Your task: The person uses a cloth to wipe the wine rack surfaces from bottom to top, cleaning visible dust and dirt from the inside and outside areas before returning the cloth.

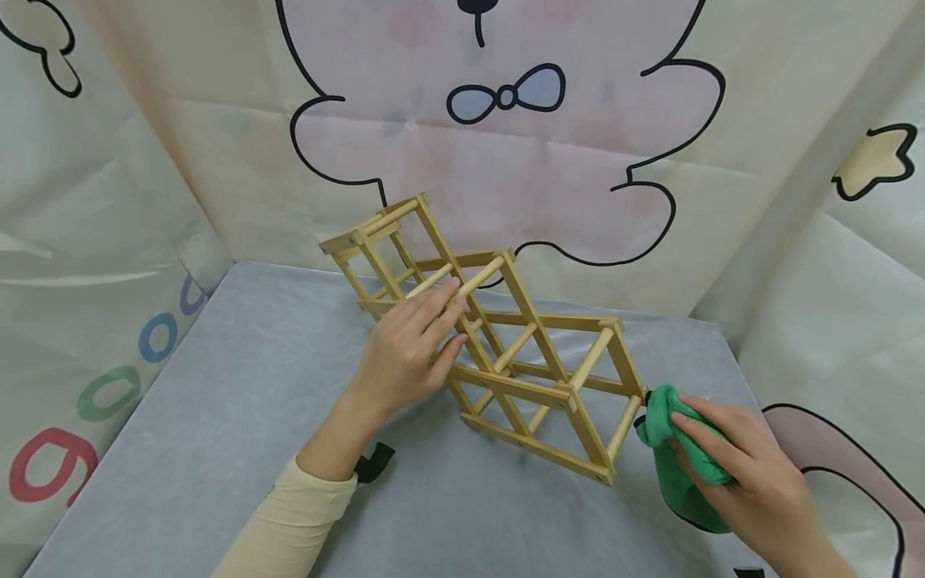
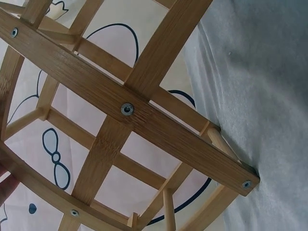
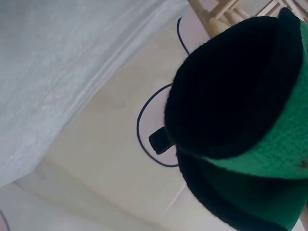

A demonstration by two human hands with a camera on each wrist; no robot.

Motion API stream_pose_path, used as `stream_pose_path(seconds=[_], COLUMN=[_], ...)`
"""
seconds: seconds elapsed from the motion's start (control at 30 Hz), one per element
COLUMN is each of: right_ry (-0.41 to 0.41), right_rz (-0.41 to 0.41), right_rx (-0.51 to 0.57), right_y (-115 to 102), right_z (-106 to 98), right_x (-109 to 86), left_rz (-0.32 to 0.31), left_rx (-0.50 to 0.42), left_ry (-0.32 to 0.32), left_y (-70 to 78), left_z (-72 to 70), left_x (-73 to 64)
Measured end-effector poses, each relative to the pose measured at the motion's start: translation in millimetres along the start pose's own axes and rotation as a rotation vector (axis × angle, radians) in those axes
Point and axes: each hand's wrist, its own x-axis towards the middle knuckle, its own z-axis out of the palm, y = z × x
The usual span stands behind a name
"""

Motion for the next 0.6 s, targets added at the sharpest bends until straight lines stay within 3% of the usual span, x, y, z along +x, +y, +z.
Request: stream_pose_path(seconds=[0.17, 0.27, 0.4, 0.6], right_ry=[-0.034, -0.04, -0.11, -0.187], right_rz=[-0.042, -0.072, -0.083, -0.041], right_rx=[0.03, 0.032, 0.024, 0.0], right_y=[-8.4, -12.4, -16.3, -14.4], right_z=[6.4, 10.8, 12.7, 13.2], right_x=[5.2, 7.8, 5.0, -6.5], left_rz=[0.033, 0.018, -0.013, -0.048], left_rx=[0.031, 0.026, 0.009, -0.013], left_ry=[0.011, 0.016, 0.023, 0.029], left_y=[0.0, 1.1, 2.9, 4.1], left_z=[0.2, -0.2, -0.2, -0.4], left_x=[0.6, 0.5, 0.6, 1.0])
